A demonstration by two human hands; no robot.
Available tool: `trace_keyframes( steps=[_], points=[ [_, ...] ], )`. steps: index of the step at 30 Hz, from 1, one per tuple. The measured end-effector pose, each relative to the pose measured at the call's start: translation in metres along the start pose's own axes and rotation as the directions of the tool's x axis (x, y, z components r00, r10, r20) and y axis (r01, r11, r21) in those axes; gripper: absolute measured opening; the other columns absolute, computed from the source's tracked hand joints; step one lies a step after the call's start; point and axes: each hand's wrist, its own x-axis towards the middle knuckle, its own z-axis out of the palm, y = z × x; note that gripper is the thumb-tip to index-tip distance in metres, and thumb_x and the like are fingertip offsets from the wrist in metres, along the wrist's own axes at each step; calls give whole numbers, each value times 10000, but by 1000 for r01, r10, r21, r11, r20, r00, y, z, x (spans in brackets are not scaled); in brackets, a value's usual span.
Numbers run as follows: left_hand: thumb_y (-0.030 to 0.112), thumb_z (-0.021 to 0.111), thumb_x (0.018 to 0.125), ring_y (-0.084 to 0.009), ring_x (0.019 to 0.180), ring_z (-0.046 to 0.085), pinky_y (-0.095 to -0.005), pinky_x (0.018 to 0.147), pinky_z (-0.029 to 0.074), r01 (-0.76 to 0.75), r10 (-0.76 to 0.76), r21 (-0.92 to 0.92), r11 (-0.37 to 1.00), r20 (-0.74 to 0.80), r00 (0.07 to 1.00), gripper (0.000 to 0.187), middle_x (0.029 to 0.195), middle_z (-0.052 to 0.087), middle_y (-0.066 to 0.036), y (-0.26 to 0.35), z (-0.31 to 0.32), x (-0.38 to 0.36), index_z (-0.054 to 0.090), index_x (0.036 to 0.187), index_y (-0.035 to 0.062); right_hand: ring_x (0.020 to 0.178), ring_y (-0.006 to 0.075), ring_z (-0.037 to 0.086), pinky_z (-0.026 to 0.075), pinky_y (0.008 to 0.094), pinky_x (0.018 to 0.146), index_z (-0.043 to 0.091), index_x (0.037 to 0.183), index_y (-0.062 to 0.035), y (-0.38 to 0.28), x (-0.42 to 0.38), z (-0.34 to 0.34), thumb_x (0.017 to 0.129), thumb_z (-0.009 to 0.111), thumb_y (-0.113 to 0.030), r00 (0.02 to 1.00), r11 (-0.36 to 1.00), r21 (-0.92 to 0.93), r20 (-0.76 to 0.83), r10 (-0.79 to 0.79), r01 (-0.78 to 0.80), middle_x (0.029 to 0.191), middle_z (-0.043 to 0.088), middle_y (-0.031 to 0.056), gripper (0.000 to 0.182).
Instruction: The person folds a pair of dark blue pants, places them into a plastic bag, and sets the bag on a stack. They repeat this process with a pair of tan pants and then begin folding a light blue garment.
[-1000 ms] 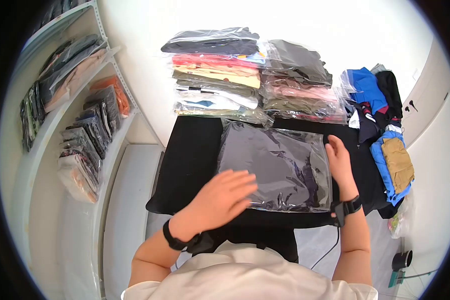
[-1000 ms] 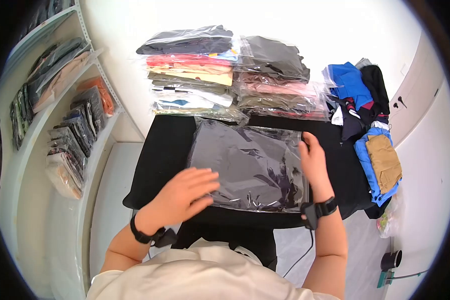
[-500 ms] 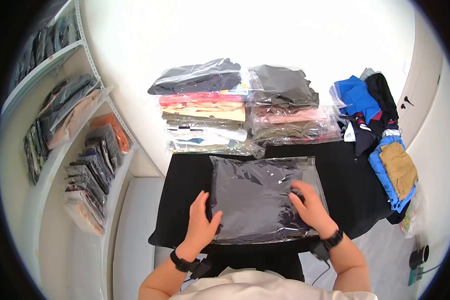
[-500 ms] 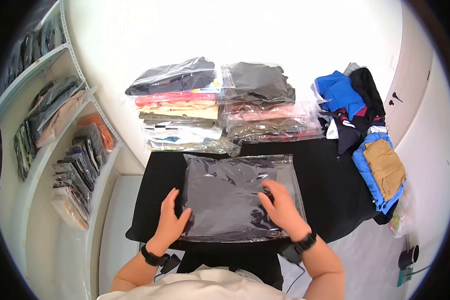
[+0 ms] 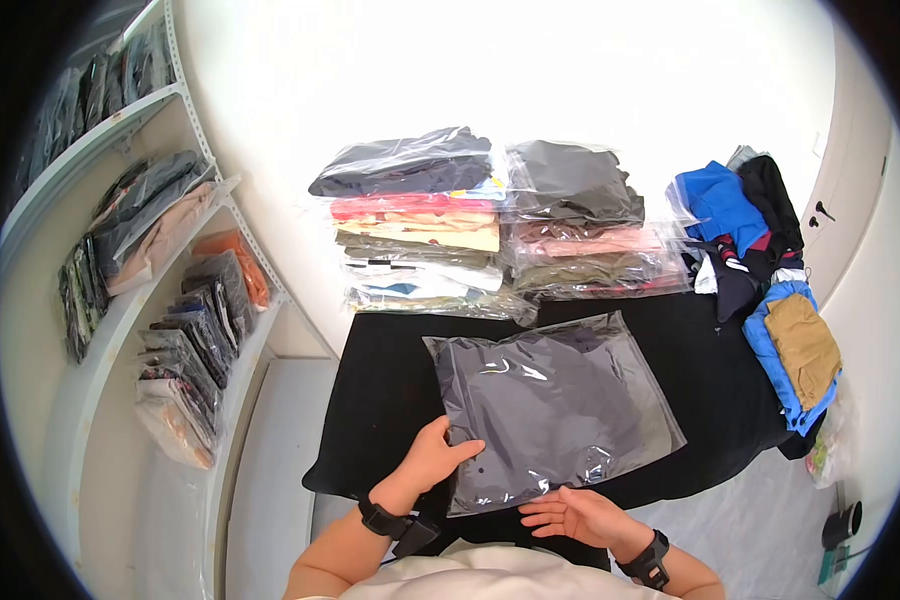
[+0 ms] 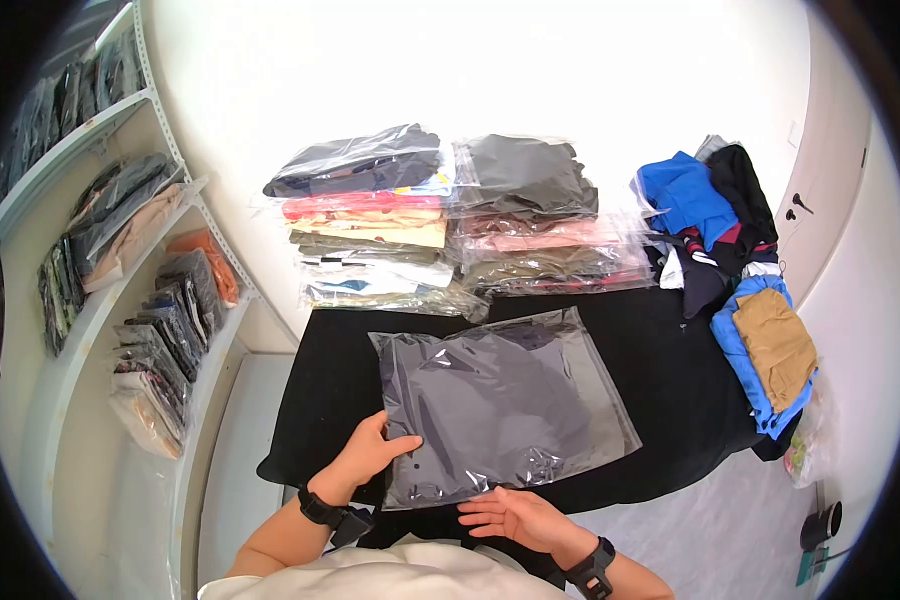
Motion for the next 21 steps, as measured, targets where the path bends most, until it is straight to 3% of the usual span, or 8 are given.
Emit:
trace_keyframes(
  steps=[2,4,6,8,13,16,20,21],
  points=[
    [73,715,845,-211,927,672,-324,848,543,6,-16,-725,688,-7,1000,442,1127,664,-163,3,19,1,549,1217,-98,1256,358,552,488,462,1023,453,1376,65,3,4,-7,1058,427,-403,999,998,60,25,-30,29,1398,507,258,566],
    [-36,660,834,-237,999,672,-379,919,546,82,-59,-814,575,59,997,399,1122,674,-140,17,19,-1,552,1217,-62,1271,361,540,474,478,1038,443,1394,47,-4,2,-3,1054,427,-427,997,993,110,50,-51,45,1405,506,245,583],
    [-40,665,832,-238,992,678,-374,910,552,105,-49,-872,478,93,994,405,1135,673,-152,37,18,-10,549,1219,-70,1293,344,525,443,497,1065,437,1417,1,-27,-2,14,1050,425,-442,898,889,194,-244,-365,415,1410,519,206,576],
    [-35,668,834,-237,992,679,-375,915,551,92,-25,-869,486,91,996,400,1137,673,-152,47,18,-19,551,1215,-70,1275,321,545,460,488,1050,452,1413,-27,-50,-3,-5,1051,415,-447,885,838,298,-246,-395,456,1402,539,170,556],
    [93,669,904,-208,974,666,-345,882,543,22,40,-829,559,54,998,327,1132,672,-143,38,21,-24,583,1168,-81,1138,321,625,489,479,1023,487,1336,41,-70,-8,-23,857,576,62,801,840,121,-396,-448,529,1247,627,173,487],
    [265,633,968,-174,921,665,-297,814,530,157,-92,-612,775,136,986,324,1029,696,-108,19,12,-29,642,1071,-43,1167,338,612,469,484,1047,466,1381,22,-93,-25,15,847,582,17,664,731,-113,-344,-664,673,1306,603,173,546],
    [358,630,971,-164,793,659,-292,683,513,-104,99,-481,870,-37,994,335,865,689,-52,4,4,-44,668,879,38,1154,318,620,481,431,1030,455,1389,38,-135,-48,44,839,602,18,562,627,-226,-292,-774,745,1303,603,168,570],
    [295,659,942,-180,786,657,-288,679,512,-203,184,-79,976,-200,962,267,858,683,-55,2,-1,-48,667,865,39,1092,299,639,497,412,989,514,1323,39,-149,-52,57,841,621,-5,518,588,-261,-294,-804,765,1227,636,153,495]
  ],
)
